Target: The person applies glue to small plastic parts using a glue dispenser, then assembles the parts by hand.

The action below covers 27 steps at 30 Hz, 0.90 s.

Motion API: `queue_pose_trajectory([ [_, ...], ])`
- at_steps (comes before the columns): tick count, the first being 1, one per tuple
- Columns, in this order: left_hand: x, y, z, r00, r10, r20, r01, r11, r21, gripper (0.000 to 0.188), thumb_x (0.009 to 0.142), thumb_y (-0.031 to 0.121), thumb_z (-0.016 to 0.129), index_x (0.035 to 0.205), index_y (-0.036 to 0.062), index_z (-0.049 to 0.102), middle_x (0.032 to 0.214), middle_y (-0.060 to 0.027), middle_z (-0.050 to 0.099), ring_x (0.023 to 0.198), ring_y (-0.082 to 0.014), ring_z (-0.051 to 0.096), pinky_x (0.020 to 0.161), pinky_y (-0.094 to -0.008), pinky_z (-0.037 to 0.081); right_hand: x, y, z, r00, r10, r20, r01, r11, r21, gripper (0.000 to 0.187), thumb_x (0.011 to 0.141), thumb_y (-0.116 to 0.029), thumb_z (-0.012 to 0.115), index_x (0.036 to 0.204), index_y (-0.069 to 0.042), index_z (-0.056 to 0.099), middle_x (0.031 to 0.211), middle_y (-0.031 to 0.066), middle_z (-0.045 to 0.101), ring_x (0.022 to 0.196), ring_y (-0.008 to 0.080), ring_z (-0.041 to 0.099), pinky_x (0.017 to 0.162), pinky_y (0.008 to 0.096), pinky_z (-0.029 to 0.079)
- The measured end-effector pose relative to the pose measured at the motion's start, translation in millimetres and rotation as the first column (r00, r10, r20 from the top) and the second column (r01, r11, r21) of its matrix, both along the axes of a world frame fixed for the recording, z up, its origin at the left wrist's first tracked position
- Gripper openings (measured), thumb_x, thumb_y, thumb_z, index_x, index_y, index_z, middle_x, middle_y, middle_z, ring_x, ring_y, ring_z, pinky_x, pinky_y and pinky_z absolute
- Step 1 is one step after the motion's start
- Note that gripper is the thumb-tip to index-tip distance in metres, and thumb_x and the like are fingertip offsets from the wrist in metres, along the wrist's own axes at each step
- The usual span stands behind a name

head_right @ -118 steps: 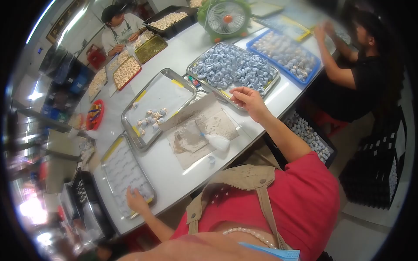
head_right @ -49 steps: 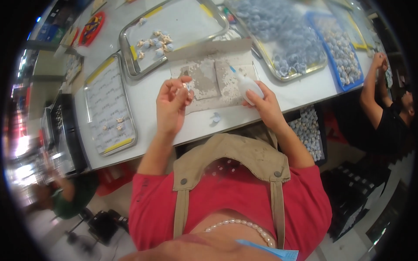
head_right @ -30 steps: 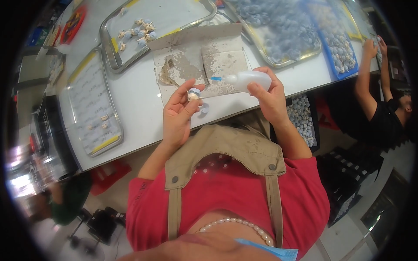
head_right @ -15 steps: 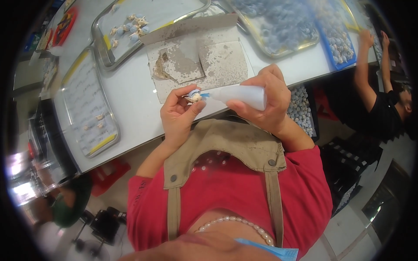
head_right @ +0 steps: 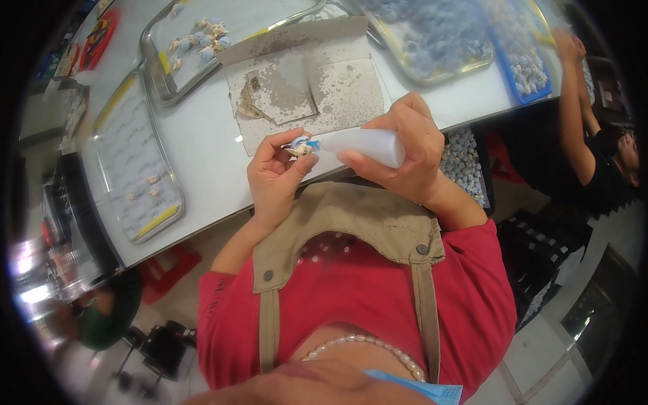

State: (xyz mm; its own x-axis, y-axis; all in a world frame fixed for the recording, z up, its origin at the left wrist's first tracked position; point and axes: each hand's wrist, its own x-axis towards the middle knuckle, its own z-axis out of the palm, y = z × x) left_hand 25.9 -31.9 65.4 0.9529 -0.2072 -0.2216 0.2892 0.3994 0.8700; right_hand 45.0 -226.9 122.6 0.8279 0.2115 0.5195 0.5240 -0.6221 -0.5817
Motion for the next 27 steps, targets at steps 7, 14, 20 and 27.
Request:
queue_pose_trajectory([
  [7, 1, -2, 3, 0.997, 0.018, -0.079, -0.024, 0.997, -0.076, 0.034, 0.079, -0.003, 0.063, 0.109, -0.0008, 0.048, 0.105, -0.0104, 0.057, 0.086, -0.0124, 0.058, 0.074, -0.0233, 0.047, -4, -6, -1, 0.999, -0.036, -0.027, 0.038, 0.995, 0.088, 0.028, 0.062, -0.018, 0.080, 0.072, -0.003, 0.058, 0.062, 0.0052, 0.051, 0.058, 0.0191, 0.044, 0.049, 0.0278, 0.038],
  [14, 1, -6, 0, 0.996, 0.011, -0.091, -0.019, 0.996, -0.087, 0.032, 0.078, -0.001, 0.064, 0.106, -0.0001, 0.048, 0.102, -0.0108, 0.058, 0.081, -0.0137, 0.060, 0.068, -0.0220, 0.047, -5, -7, -1, 0.998, -0.053, -0.044, 0.056, 0.996, 0.067, 0.027, 0.062, -0.017, 0.079, 0.071, -0.002, 0.058, 0.063, 0.0057, 0.052, 0.058, 0.0188, 0.044, 0.050, 0.0279, 0.037],
  [20, 1, -5, 1, 0.996, 0.017, -0.092, -0.027, 0.994, -0.110, 0.033, 0.078, 0.000, 0.065, 0.107, -0.0003, 0.048, 0.102, -0.0110, 0.058, 0.081, -0.0143, 0.060, 0.068, -0.0225, 0.047, -2, -4, -1, 0.999, -0.041, -0.035, 0.043, 0.998, 0.052, 0.027, 0.062, -0.016, 0.079, 0.070, -0.002, 0.058, 0.063, 0.0059, 0.053, 0.058, 0.0195, 0.044, 0.050, 0.0285, 0.038],
  [27, 3, 3, -1, 0.997, 0.003, -0.074, -0.011, 0.995, -0.101, 0.033, 0.079, 0.000, 0.063, 0.108, -0.0005, 0.047, 0.103, -0.0126, 0.058, 0.081, -0.0153, 0.060, 0.069, -0.0228, 0.047, -2, -7, -11, 0.997, -0.032, -0.071, 0.042, 0.989, 0.142, 0.030, 0.064, -0.015, 0.079, 0.078, -0.001, 0.057, 0.072, 0.0089, 0.056, 0.060, 0.0190, 0.046, 0.053, 0.0274, 0.039],
])
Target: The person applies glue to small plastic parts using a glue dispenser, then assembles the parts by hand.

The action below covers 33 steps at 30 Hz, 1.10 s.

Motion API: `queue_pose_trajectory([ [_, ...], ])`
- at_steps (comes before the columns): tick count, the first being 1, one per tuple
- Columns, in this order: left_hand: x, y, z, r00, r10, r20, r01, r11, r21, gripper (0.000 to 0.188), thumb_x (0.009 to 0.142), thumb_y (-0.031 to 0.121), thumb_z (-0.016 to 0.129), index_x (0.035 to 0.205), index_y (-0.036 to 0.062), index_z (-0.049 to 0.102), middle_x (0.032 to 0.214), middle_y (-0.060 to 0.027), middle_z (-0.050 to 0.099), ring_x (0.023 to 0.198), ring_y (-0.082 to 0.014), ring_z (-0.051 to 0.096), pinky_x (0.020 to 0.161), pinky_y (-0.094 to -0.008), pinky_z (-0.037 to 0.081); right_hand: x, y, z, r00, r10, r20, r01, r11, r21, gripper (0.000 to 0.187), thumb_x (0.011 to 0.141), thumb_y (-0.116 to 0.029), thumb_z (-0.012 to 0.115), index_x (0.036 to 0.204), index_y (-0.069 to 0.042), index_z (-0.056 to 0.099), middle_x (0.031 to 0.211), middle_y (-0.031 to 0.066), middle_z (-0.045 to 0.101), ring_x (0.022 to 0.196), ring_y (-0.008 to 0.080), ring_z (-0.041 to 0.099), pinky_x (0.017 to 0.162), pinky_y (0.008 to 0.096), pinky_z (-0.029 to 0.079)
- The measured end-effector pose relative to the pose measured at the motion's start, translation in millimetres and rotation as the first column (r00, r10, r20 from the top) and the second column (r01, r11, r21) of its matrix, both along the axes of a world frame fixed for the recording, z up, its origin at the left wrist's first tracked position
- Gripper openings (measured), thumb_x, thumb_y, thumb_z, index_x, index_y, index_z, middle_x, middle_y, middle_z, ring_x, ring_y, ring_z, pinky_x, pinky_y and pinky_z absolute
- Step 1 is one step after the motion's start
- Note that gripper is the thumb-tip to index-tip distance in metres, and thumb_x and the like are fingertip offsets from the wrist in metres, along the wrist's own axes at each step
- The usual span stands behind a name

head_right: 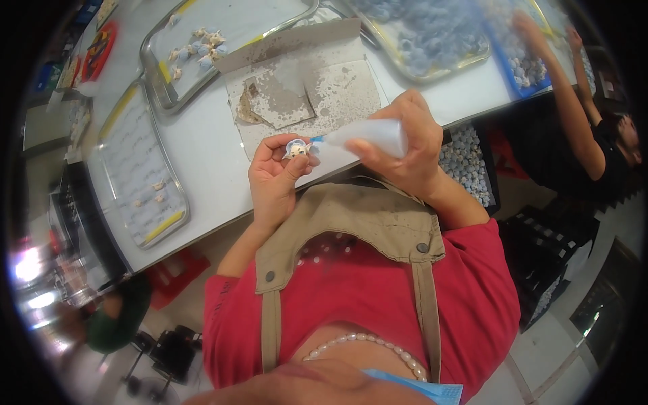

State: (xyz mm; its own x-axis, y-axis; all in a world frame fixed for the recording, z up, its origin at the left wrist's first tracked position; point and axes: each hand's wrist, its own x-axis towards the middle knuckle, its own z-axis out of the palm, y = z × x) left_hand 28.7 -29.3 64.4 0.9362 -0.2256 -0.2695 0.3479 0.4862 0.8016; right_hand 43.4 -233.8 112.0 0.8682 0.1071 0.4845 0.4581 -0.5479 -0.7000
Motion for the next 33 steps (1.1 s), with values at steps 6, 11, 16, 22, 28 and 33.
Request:
queue_pose_trajectory([
  [6, 3, 0, 1, 0.993, 0.077, 0.087, -0.073, 0.996, -0.047, 0.033, 0.079, -0.004, 0.060, 0.109, -0.0007, 0.046, 0.109, -0.0155, 0.055, 0.086, -0.0182, 0.060, 0.071, -0.0241, 0.048, 29, 5, -54, 0.909, -0.208, -0.361, 0.300, 0.928, 0.220, 0.027, 0.075, -0.022, 0.069, 0.090, -0.003, 0.057, 0.085, 0.0106, 0.057, 0.076, 0.0236, 0.054, 0.070, 0.0321, 0.042],
  [11, 8, 2, -3, 0.986, 0.098, 0.138, -0.098, 0.995, -0.004, 0.034, 0.080, -0.004, 0.059, 0.110, -0.0009, 0.045, 0.111, -0.0170, 0.054, 0.085, -0.0180, 0.059, 0.070, -0.0231, 0.048, 53, -4, -78, 0.946, -0.319, -0.064, 0.315, 0.947, -0.066, 0.023, 0.077, -0.024, 0.066, 0.087, -0.005, 0.059, 0.088, 0.0100, 0.060, 0.083, 0.0279, 0.054, 0.077, 0.0367, 0.040],
  [16, 9, 6, -2, 0.987, 0.119, 0.107, -0.121, 0.993, 0.009, 0.032, 0.079, -0.006, 0.059, 0.108, 0.0001, 0.047, 0.111, -0.0154, 0.054, 0.087, -0.0192, 0.059, 0.073, -0.0252, 0.048, 93, -68, -48, 0.891, -0.394, 0.224, 0.451, 0.817, -0.359, 0.009, 0.072, -0.009, 0.063, 0.081, -0.009, 0.062, 0.079, 0.0062, 0.063, 0.083, 0.0259, 0.055, 0.073, 0.0368, 0.041],
  [22, 11, -2, 6, 0.996, 0.003, 0.090, -0.010, 0.997, 0.074, 0.030, 0.081, -0.003, 0.059, 0.108, 0.0001, 0.048, 0.111, -0.0137, 0.055, 0.085, -0.0167, 0.058, 0.072, -0.0250, 0.045, 139, -98, -53, 0.901, -0.433, -0.034, 0.263, 0.604, -0.752, 0.016, 0.066, -0.004, 0.061, 0.080, -0.011, 0.063, 0.081, 0.0049, 0.063, 0.080, 0.0263, 0.054, 0.070, 0.0384, 0.041],
  [28, 8, -7, 5, 0.998, 0.023, 0.064, -0.028, 0.997, 0.077, 0.031, 0.080, -0.004, 0.057, 0.110, 0.0008, 0.048, 0.110, -0.0133, 0.056, 0.083, -0.0149, 0.058, 0.072, -0.0247, 0.045, 134, -99, -56, 0.970, -0.241, 0.025, 0.226, 0.863, -0.451, 0.019, 0.072, -0.008, 0.064, 0.090, -0.008, 0.062, 0.085, 0.0052, 0.060, 0.078, 0.0209, 0.055, 0.071, 0.0336, 0.044],
  [33, 14, -8, 7, 0.998, 0.028, 0.059, -0.032, 0.997, 0.068, 0.036, 0.080, -0.005, 0.059, 0.114, 0.0011, 0.048, 0.112, -0.0123, 0.056, 0.087, -0.0152, 0.057, 0.076, -0.0253, 0.047, 77, -50, -14, 0.832, 0.184, -0.524, -0.013, 0.949, 0.314, 0.025, 0.077, -0.007, 0.066, 0.101, -0.002, 0.060, 0.092, 0.0041, 0.057, 0.086, 0.0109, 0.053, 0.077, 0.0245, 0.045],
])
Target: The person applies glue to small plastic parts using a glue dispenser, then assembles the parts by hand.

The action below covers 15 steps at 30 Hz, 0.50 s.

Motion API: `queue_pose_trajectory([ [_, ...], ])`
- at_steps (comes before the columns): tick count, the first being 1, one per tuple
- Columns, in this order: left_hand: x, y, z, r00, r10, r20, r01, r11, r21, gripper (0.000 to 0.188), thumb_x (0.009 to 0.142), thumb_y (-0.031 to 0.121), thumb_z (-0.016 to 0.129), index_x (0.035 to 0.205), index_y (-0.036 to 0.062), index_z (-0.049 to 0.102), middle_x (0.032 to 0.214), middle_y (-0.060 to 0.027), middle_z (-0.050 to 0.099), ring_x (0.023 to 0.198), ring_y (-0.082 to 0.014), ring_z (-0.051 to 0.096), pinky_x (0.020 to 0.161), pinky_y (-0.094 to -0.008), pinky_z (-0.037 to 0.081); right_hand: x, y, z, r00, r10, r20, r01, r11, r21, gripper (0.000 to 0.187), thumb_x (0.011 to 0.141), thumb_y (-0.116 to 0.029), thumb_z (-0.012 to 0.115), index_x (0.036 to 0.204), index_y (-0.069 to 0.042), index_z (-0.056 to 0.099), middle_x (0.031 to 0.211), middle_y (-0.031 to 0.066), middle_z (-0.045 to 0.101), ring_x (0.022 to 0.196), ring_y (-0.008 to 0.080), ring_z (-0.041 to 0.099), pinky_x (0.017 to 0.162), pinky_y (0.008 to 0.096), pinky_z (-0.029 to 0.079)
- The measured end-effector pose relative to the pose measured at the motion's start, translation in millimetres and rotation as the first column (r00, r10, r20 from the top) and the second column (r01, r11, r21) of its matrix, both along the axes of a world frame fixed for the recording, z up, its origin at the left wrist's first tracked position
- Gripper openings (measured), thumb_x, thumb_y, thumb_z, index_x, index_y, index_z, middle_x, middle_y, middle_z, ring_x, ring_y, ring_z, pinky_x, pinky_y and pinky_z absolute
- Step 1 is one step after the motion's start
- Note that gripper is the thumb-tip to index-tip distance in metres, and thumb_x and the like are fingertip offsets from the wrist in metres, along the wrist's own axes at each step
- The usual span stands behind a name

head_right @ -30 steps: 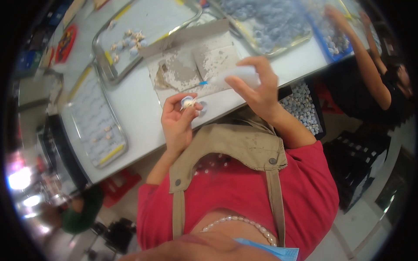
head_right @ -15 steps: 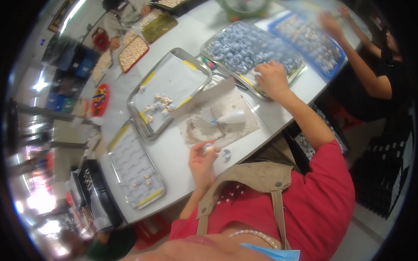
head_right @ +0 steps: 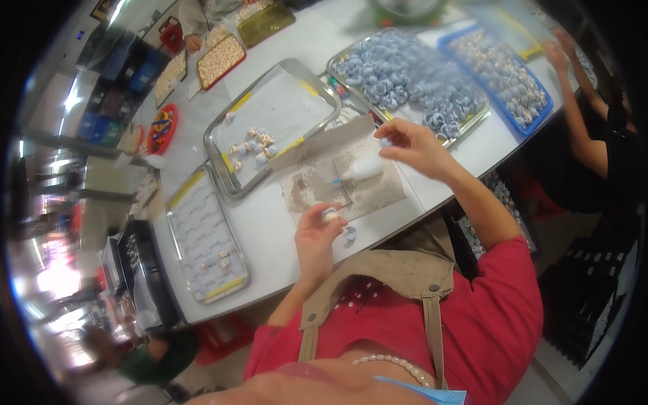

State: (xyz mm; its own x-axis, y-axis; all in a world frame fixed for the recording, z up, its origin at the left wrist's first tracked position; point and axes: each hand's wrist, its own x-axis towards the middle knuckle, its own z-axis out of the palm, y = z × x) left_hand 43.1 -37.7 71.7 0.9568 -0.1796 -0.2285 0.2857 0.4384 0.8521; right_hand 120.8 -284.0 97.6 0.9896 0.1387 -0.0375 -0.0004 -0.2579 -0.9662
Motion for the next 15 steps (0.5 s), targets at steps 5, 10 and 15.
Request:
queue_pose_trajectory([
  [5, 4, -5, 0, 0.999, -0.034, 0.024, 0.033, 0.999, 0.013, 0.041, 0.079, 0.001, 0.062, 0.117, 0.0002, 0.046, 0.113, -0.0134, 0.056, 0.088, -0.0158, 0.057, 0.078, -0.0258, 0.047, -42, 33, 11, 0.982, 0.135, -0.134, -0.097, 0.961, 0.258, 0.028, 0.075, 0.001, 0.066, 0.102, -0.003, 0.061, 0.094, 0.0041, 0.057, 0.087, 0.0106, 0.055, 0.077, 0.0227, 0.047],
  [10, 6, -2, 5, 0.985, -0.125, 0.116, 0.136, 0.987, -0.091, 0.047, 0.078, -0.005, 0.062, 0.121, -0.0004, 0.043, 0.120, -0.0098, 0.049, 0.097, -0.0154, 0.051, 0.085, -0.0277, 0.044, -53, 55, 16, 0.941, 0.188, 0.283, -0.190, 0.982, -0.020, 0.022, 0.072, 0.003, 0.067, 0.094, -0.004, 0.065, 0.090, 0.0056, 0.060, 0.078, 0.0140, 0.059, 0.067, 0.0232, 0.048],
  [15, -2, 0, 1, 0.980, -0.136, 0.145, 0.145, 0.988, -0.052, 0.043, 0.082, -0.003, 0.059, 0.121, -0.0010, 0.043, 0.119, -0.0095, 0.049, 0.099, -0.0132, 0.050, 0.087, -0.0271, 0.043, -61, 70, 9, 0.882, 0.215, 0.420, -0.170, 0.975, -0.143, 0.023, 0.069, 0.002, 0.071, 0.091, -0.004, 0.065, 0.085, 0.0082, 0.063, 0.074, 0.0190, 0.061, 0.065, 0.0259, 0.049],
])
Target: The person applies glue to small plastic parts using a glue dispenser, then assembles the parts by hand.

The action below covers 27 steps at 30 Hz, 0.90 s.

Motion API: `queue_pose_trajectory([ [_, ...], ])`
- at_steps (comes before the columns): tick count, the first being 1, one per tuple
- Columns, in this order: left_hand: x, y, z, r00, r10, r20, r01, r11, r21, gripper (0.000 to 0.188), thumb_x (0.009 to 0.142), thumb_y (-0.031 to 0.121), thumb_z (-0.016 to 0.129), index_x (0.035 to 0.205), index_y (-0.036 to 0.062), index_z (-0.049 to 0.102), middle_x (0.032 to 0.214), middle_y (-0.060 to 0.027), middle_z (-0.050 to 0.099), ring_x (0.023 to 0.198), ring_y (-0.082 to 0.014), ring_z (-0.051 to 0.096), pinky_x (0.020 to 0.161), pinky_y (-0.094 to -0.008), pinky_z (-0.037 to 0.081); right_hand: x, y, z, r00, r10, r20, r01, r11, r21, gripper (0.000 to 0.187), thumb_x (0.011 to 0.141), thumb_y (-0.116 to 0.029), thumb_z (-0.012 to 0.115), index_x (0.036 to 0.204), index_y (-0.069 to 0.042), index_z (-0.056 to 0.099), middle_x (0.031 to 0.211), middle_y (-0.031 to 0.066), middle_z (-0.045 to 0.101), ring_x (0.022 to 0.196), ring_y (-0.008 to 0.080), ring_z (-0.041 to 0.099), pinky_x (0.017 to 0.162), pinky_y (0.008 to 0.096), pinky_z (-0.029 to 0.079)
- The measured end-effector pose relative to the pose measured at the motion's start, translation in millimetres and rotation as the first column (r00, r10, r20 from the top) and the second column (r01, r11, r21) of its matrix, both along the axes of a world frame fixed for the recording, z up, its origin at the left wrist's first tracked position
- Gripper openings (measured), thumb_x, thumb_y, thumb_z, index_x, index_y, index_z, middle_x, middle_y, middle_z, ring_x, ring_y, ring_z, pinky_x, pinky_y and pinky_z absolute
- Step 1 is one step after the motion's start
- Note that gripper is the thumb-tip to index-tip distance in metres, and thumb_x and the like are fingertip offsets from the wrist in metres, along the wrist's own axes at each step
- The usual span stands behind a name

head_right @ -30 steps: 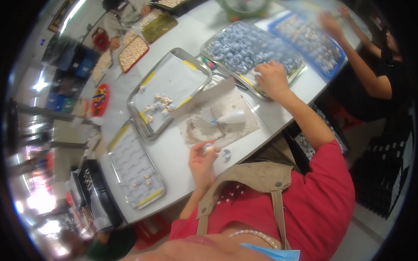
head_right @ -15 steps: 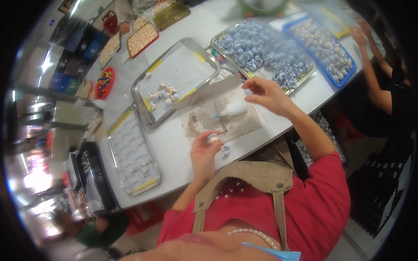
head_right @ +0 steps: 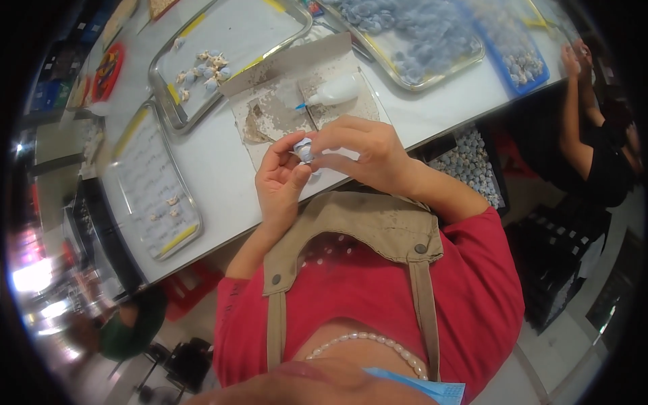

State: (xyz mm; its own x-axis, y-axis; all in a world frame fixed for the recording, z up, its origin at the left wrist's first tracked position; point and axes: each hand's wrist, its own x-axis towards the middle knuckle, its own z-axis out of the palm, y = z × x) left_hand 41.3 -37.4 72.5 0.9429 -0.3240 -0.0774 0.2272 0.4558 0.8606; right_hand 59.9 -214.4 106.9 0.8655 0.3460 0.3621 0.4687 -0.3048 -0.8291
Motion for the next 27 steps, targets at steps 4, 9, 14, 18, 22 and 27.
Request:
queue_pose_trajectory([
  [4, -2, 3, 5, 0.998, -0.046, 0.044, 0.041, 0.993, 0.113, 0.037, 0.088, 0.000, 0.052, 0.123, -0.0026, 0.042, 0.113, -0.0082, 0.051, 0.100, -0.0113, 0.050, 0.087, -0.0249, 0.043, -4, 9, -6, 0.990, -0.070, 0.122, 0.077, 0.996, -0.054, 0.017, 0.068, -0.002, 0.072, 0.084, -0.004, 0.065, 0.084, 0.0082, 0.064, 0.072, 0.0192, 0.063, 0.061, 0.0269, 0.051],
  [9, -4, 2, 3, 0.998, 0.043, 0.041, -0.047, 0.992, 0.117, 0.035, 0.088, 0.002, 0.053, 0.122, -0.0035, 0.045, 0.106, -0.0070, 0.054, 0.093, -0.0086, 0.051, 0.082, -0.0231, 0.043, -8, 12, -13, 0.982, -0.086, 0.169, 0.093, 0.995, -0.033, 0.017, 0.068, -0.003, 0.072, 0.083, -0.004, 0.065, 0.083, 0.0083, 0.064, 0.071, 0.0196, 0.064, 0.059, 0.0269, 0.052],
  [14, -3, 5, 3, 0.998, 0.009, 0.059, -0.024, 0.967, 0.253, 0.029, 0.087, 0.002, 0.056, 0.115, -0.0042, 0.053, 0.097, -0.0053, 0.059, 0.082, -0.0054, 0.053, 0.073, -0.0189, 0.044, -15, 14, 0, 0.975, -0.112, 0.194, 0.138, 0.982, -0.130, 0.015, 0.070, -0.002, 0.070, 0.084, -0.003, 0.065, 0.080, 0.0087, 0.063, 0.070, 0.0200, 0.064, 0.059, 0.0265, 0.052],
  [18, -5, 6, 2, 0.990, 0.068, 0.123, -0.097, 0.963, 0.250, 0.026, 0.085, 0.000, 0.058, 0.110, -0.0035, 0.057, 0.094, -0.0045, 0.062, 0.074, -0.0047, 0.053, 0.066, -0.0174, 0.044, -5, 10, -2, 0.992, -0.028, 0.121, 0.034, 0.999, -0.042, 0.015, 0.069, -0.001, 0.071, 0.082, -0.004, 0.064, 0.078, 0.0080, 0.062, 0.069, 0.0196, 0.063, 0.059, 0.0266, 0.051],
  [22, -2, 6, 1, 0.982, 0.053, 0.181, -0.103, 0.954, 0.281, 0.024, 0.084, -0.001, 0.058, 0.108, -0.0030, 0.058, 0.101, -0.0071, 0.062, 0.080, -0.0072, 0.056, 0.070, -0.0193, 0.045, -2, 7, -4, 0.995, -0.074, 0.070, 0.074, 0.997, 0.010, 0.021, 0.065, 0.001, 0.072, 0.083, -0.004, 0.063, 0.082, 0.0076, 0.061, 0.073, 0.0192, 0.062, 0.061, 0.0272, 0.050],
  [27, -3, 6, 1, 0.967, 0.041, 0.250, -0.106, 0.961, 0.254, 0.028, 0.083, 0.005, 0.061, 0.110, -0.0036, 0.057, 0.106, -0.0105, 0.061, 0.086, -0.0106, 0.058, 0.074, -0.0216, 0.046, 3, 3, -9, 0.991, -0.069, 0.119, 0.064, 0.997, 0.048, 0.033, 0.065, 0.000, 0.073, 0.095, -0.004, 0.061, 0.089, 0.0088, 0.061, 0.079, 0.0203, 0.061, 0.067, 0.0279, 0.050],
])
